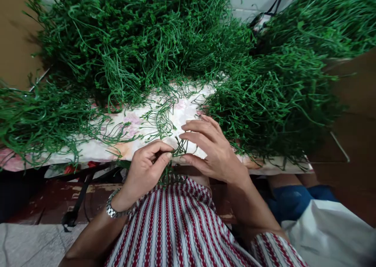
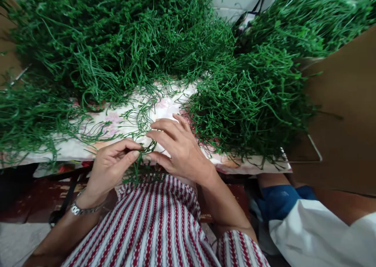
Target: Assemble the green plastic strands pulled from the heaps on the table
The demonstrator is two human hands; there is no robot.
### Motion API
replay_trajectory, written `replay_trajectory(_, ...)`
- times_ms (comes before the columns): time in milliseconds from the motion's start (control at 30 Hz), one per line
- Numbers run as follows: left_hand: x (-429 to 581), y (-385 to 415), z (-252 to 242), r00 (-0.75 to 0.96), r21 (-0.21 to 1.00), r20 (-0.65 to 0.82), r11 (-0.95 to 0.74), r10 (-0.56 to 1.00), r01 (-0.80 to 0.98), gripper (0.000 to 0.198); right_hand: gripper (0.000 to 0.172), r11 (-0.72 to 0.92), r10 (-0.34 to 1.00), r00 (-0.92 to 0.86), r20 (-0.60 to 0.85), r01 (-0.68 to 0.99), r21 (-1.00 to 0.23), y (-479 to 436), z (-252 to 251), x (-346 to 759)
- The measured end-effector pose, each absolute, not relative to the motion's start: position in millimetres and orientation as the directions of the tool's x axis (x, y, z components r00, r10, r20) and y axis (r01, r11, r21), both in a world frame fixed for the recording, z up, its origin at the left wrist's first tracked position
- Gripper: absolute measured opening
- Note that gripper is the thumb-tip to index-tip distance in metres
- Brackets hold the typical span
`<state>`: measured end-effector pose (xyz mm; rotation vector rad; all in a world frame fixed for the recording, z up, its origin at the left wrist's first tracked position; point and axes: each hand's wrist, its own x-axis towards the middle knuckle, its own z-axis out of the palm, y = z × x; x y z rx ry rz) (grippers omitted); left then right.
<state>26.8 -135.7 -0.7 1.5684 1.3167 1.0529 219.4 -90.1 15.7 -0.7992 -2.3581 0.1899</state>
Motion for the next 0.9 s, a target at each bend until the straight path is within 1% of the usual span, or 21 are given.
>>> replay_trajectory(100, 25, -133, -1, 0.049, 0.963, 0.061, -0.072, 0.997, 0.262, 0.008, 0.033, 0.819, 0.571, -0.542, 0.617, 0.423, -0.387, -90, 7, 223)
replay_trajectory(167, 26, -132, -2, 0.039, 0.968, 0.051, -0.059, 0.998, 0.242, 0.008, 0.033, 0.83, 0.557, -0.524, 0.644, 0.378, -0.41, -91, 5, 223)
replay_trajectory(300, 26, -132, -6, 0.051, 0.988, -0.006, -0.002, 0.999, 0.157, 0.009, 0.033, 0.834, 0.546, -0.586, 0.599, 0.31, -0.457, -91, 3, 220)
replay_trajectory(400, 25, -133, -8, 0.088, 0.994, -0.054, 0.045, 0.995, 0.102, 0.012, 0.025, 0.802, 0.559, -0.625, 0.545, 0.238, -0.548, -88, -1, 218)
replay_trajectory(467, 25, -133, -8, 0.113, 0.996, -0.07, 0.062, 0.991, 0.07, 0.013, 0.021, 0.781, 0.566, -0.642, 0.517, 0.217, -0.585, -85, -5, 217)
replay_trajectory(567, 26, -132, -8, 0.122, 0.996, -0.092, 0.093, 0.988, 0.004, 0.011, 0.019, 0.787, 0.536, -0.656, 0.532, 0.16, -0.597, -83, -9, 216)
replay_trajectory(633, 28, -132, -8, 0.12, 0.992, -0.114, 0.119, 0.986, -0.036, 0.01, 0.017, 0.797, 0.521, -0.634, 0.572, 0.12, -0.592, -84, -12, 215)
replay_trajectory(700, 30, -133, -8, 0.125, 0.991, -0.112, 0.12, 0.986, -0.058, 0.01, 0.015, 0.802, 0.528, -0.598, 0.603, 0.118, -0.586, -86, -15, 214)
replay_trajectory(800, 31, -135, -10, 0.143, 0.997, -0.066, 0.072, 0.988, -0.039, 0.009, 0.013, 0.798, 0.555, -0.562, 0.613, 0.151, -0.584, -88, -19, 212)
replay_trajectory(900, 32, -136, -11, 0.112, 0.999, -0.047, 0.044, 0.993, 0.028, 0.01, 0.011, 0.784, 0.582, -0.545, 0.603, 0.179, -0.595, -90, -22, 209)
